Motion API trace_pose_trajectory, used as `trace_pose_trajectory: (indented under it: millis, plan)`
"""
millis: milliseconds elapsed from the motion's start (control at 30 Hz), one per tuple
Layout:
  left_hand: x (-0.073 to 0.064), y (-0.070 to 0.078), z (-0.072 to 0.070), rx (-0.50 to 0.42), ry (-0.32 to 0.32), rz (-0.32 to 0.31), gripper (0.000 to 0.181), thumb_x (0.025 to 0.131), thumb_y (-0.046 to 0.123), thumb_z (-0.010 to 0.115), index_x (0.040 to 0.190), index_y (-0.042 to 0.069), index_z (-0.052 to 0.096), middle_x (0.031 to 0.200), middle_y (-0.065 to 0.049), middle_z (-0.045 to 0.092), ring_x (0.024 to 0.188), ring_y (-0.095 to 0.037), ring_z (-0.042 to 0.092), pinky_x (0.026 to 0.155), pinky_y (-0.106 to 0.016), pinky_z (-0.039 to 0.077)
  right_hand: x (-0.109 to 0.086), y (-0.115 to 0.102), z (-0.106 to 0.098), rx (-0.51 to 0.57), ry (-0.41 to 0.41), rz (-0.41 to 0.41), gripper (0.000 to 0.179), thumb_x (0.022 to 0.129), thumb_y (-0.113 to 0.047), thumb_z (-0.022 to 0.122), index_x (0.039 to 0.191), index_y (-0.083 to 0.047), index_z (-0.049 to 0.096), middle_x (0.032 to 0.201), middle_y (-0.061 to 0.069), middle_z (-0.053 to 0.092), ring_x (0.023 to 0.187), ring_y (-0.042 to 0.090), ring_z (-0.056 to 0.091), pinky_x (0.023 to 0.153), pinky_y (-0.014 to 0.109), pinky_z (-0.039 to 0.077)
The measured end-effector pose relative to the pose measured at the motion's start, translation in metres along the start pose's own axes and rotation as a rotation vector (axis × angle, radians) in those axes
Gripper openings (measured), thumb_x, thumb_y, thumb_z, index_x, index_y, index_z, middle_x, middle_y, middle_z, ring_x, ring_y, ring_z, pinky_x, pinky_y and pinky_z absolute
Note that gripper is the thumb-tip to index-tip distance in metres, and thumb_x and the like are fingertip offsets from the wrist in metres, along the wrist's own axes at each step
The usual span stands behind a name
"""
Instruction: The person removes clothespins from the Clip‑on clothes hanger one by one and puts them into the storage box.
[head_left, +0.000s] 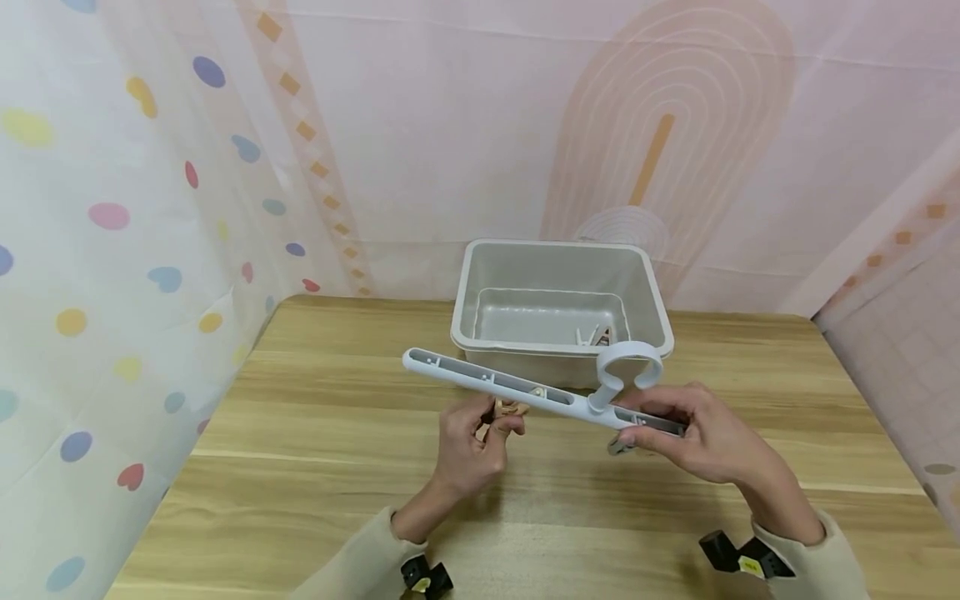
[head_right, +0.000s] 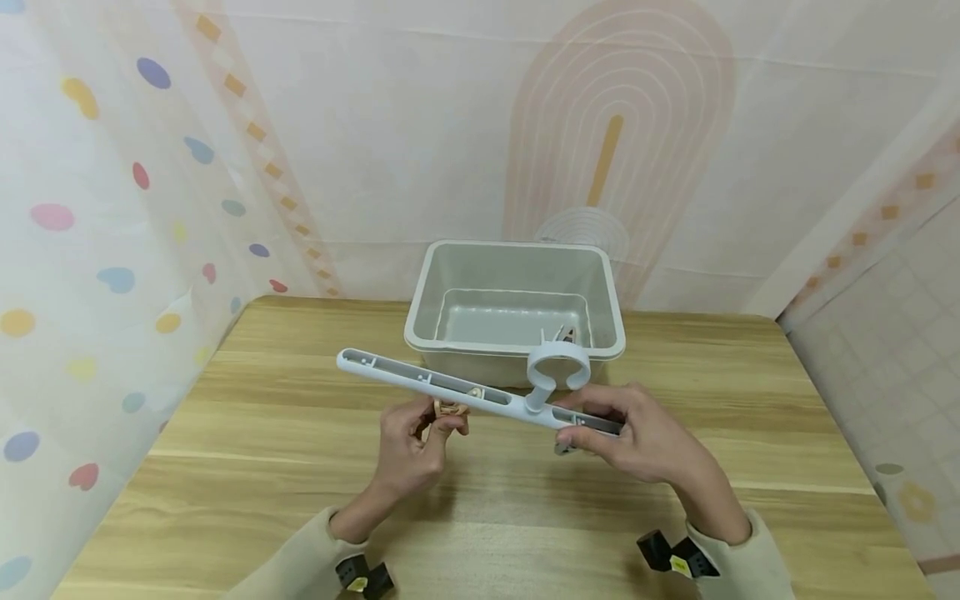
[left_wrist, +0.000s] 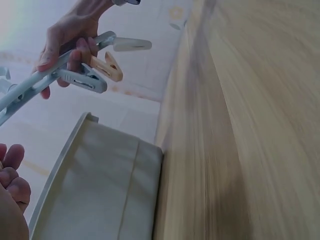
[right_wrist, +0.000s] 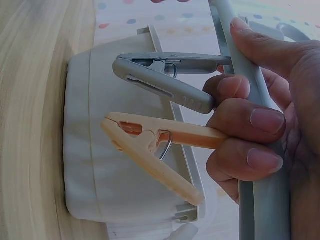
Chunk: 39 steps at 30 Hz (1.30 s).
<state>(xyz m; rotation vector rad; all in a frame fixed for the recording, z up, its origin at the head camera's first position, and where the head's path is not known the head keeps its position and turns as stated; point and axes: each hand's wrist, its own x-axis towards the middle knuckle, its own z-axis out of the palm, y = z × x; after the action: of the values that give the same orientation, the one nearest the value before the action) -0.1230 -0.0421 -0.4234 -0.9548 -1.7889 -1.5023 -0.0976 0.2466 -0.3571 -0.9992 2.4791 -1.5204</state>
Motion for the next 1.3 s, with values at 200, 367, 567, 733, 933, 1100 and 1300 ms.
trace_pose_trajectory:
  millis: [200,367,567,733,933,1100,1300]
  plan:
    - [0.002,0.005,0.006,-0.190,-0.005,-0.120,0.014,0.089,-0.018,0.063,0.088,-0.003,0.064,0.068,-0.015,0.068,0.058,-0.019,0.065,0.051,-0.016,0.051,0.001,-0.002,0.002,0.011,0.024,0.019,0.034,0.089,0.005,0.075,0.114,-0.019,0.073,0.082,0.003,0.078,0.065,0.000,0.063,0.049,0.019,0.047]
    - [-0.001,0.008,0.012,-0.324,-0.003,-0.233,0.012,0.093,-0.017,0.058,0.089,-0.006,0.060,0.069,-0.021,0.064,0.060,-0.010,0.060,0.045,-0.018,0.041,0.003,-0.004,0.004,0.012,0.032,0.052,0.030,0.090,0.001,0.075,0.112,-0.020,0.074,0.083,0.001,0.078,0.062,0.001,0.061,0.047,0.021,0.045]
    - [-0.003,0.011,0.012,-0.517,-0.060,-0.357,0.015,0.102,-0.005,0.052,0.089,-0.011,0.053,0.068,-0.028,0.056,0.058,-0.004,0.046,0.044,-0.021,0.031,0.003,-0.006,0.007,0.040,0.037,0.074,0.024,0.091,0.000,0.075,0.107,-0.017,0.073,0.084,0.002,0.078,0.064,0.009,0.067,0.053,0.027,0.056]
    - [0.001,0.015,0.006,-0.424,-0.068,-0.420,0.014,0.102,-0.001,0.057,0.091,-0.009,0.057,0.073,-0.026,0.060,0.065,-0.003,0.056,0.051,-0.018,0.040,0.003,-0.006,0.008,0.035,0.049,0.071,0.022,0.090,0.001,0.075,0.105,-0.015,0.073,0.083,0.002,0.078,0.061,0.009,0.064,0.049,0.023,0.050]
    - [0.009,0.009,-0.003,0.033,0.039,-0.084,0.018,0.086,-0.016,0.059,0.085,-0.001,0.068,0.069,-0.011,0.070,0.059,-0.015,0.067,0.054,-0.018,0.052,0.002,-0.008,0.009,0.044,0.050,0.064,0.027,0.088,0.002,0.076,0.109,-0.014,0.074,0.085,0.004,0.079,0.063,0.002,0.063,0.044,0.021,0.042]
    - [0.012,0.004,-0.006,0.218,0.104,0.102,0.027,0.070,-0.019,0.051,0.074,0.004,0.064,0.064,-0.005,0.068,0.052,-0.013,0.064,0.046,-0.018,0.047,-0.001,-0.008,0.010,0.017,0.056,0.057,0.029,0.088,0.001,0.077,0.109,-0.018,0.075,0.086,0.002,0.079,0.063,0.002,0.064,0.044,0.020,0.042]
    - [0.008,0.009,-0.009,-0.115,-0.050,-0.197,0.017,0.090,-0.016,0.059,0.084,-0.001,0.066,0.065,-0.012,0.066,0.057,-0.014,0.063,0.049,-0.019,0.047,0.000,-0.008,0.012,0.002,0.061,0.048,0.029,0.088,-0.001,0.077,0.110,-0.019,0.075,0.086,0.003,0.078,0.064,0.002,0.062,0.045,0.020,0.042]
